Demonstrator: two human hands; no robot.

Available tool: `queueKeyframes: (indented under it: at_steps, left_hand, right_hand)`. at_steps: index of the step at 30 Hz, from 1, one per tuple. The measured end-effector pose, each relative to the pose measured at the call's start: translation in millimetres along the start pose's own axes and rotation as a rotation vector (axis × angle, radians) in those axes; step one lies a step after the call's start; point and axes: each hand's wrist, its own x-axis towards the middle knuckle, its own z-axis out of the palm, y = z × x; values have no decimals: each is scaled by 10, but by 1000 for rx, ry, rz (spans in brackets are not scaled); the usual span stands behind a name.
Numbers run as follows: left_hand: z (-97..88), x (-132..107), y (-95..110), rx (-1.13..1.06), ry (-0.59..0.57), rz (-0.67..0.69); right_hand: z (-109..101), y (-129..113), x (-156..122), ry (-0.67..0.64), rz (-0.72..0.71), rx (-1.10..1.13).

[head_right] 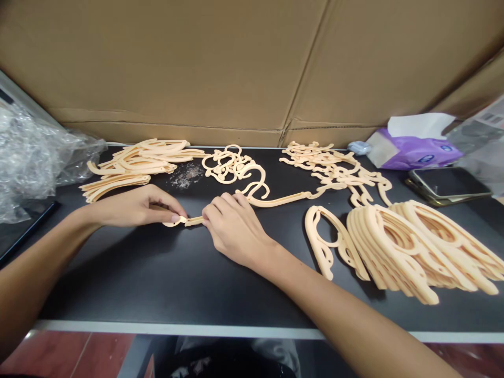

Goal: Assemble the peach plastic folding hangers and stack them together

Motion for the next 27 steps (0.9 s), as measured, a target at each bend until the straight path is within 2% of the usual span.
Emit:
queueKeyframes:
  at_steps: [10, 16, 21, 27]
  left_hand:
    - [47, 9, -1, 37, 77, 29]
    - [46, 9, 18, 59, 56, 80]
    - [42, -4, 28, 60, 46, 34]
    - [58, 5, 14, 104, 107, 46]
  right_hand:
    - [-1, -10, 7, -9, -3, 21]
    - [-13, -23, 9, 13, 15, 28]
    - [-10, -20, 10, 25, 24, 34]
    - [4, -13, 6, 53, 35, -8]
